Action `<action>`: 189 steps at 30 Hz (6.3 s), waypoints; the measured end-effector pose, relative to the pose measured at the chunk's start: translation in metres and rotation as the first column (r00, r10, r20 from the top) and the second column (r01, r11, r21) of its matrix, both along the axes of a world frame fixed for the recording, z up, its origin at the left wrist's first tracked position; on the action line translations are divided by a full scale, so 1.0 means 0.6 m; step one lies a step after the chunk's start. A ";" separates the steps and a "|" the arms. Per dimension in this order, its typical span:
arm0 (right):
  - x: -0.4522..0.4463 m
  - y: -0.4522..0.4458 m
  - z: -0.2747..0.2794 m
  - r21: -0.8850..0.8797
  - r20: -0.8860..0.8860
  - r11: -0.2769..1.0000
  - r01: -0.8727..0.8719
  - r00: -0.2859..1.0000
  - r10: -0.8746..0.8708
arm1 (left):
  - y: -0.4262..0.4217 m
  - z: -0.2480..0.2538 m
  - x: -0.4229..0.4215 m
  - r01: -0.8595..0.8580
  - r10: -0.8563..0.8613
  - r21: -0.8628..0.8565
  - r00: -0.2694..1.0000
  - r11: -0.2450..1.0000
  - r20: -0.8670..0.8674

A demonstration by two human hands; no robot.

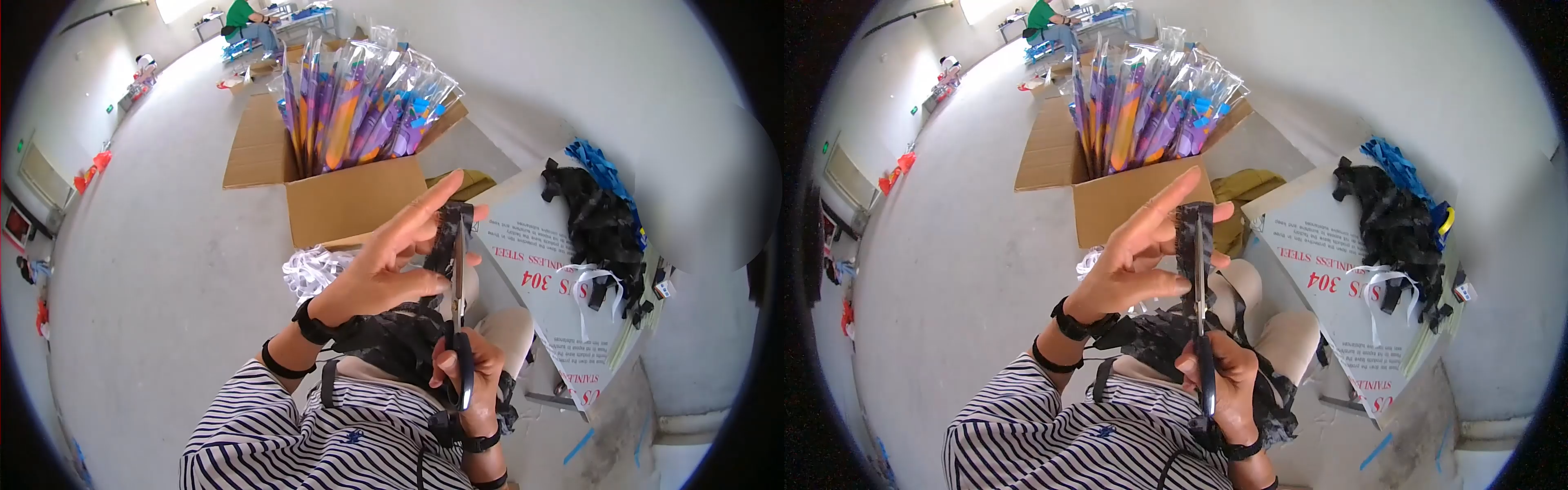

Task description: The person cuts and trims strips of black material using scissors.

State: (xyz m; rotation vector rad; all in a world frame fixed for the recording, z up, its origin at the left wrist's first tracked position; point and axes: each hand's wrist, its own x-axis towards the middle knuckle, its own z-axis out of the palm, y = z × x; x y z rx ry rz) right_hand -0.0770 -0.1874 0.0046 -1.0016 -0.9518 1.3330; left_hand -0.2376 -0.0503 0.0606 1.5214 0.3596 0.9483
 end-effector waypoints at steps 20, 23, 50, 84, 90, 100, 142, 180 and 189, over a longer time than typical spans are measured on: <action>0.001 0.005 -0.002 0.011 -0.048 0.992 -0.124 0.991 0.125 | 0.002 0.000 0.009 -0.077 0.077 0.142 0.997 0.987 0.006; -0.002 0.006 0.005 -0.021 -0.075 0.993 -0.119 0.990 0.117 | 0.002 -0.003 0.012 -0.073 0.071 0.119 0.997 0.990 0.023; 0.014 0.017 -0.012 0.030 0.168 0.998 -0.060 0.984 0.054 | -0.010 0.006 0.010 -0.011 0.012 0.067 1.000 0.998 -0.007; 0.016 0.006 0.006 -0.027 0.080 0.995 -0.094 0.992 0.096 | -0.006 0.012 0.006 0.005 -0.005 -0.014 0.999 1.000 0.053; 0.027 -0.006 0.014 -0.138 -0.004 0.975 -0.173 0.985 0.174 | 0.001 0.005 0.003 -0.150 0.156 0.131 0.987 0.980 -0.034; 0.023 0.003 0.005 -0.071 0.063 0.990 -0.125 0.990 0.129 | -0.008 0.001 0.009 -0.116 0.117 0.088 0.993 0.989 -0.006; 0.016 0.004 -0.005 0.004 0.126 1.000 -0.019 0.992 0.018 | 0.003 -0.003 -0.006 -0.046 0.042 0.079 0.998 0.996 0.055; 0.009 0.003 -0.001 0.002 0.112 1.000 0.003 0.994 -0.003 | -0.008 0.004 0.008 -0.092 0.092 0.020 0.996 0.996 0.008; 0.012 0.001 -0.003 0.010 0.104 1.000 -0.003 0.995 0.002 | 0.007 -0.004 0.000 -0.109 0.107 0.014 0.992 0.994 0.066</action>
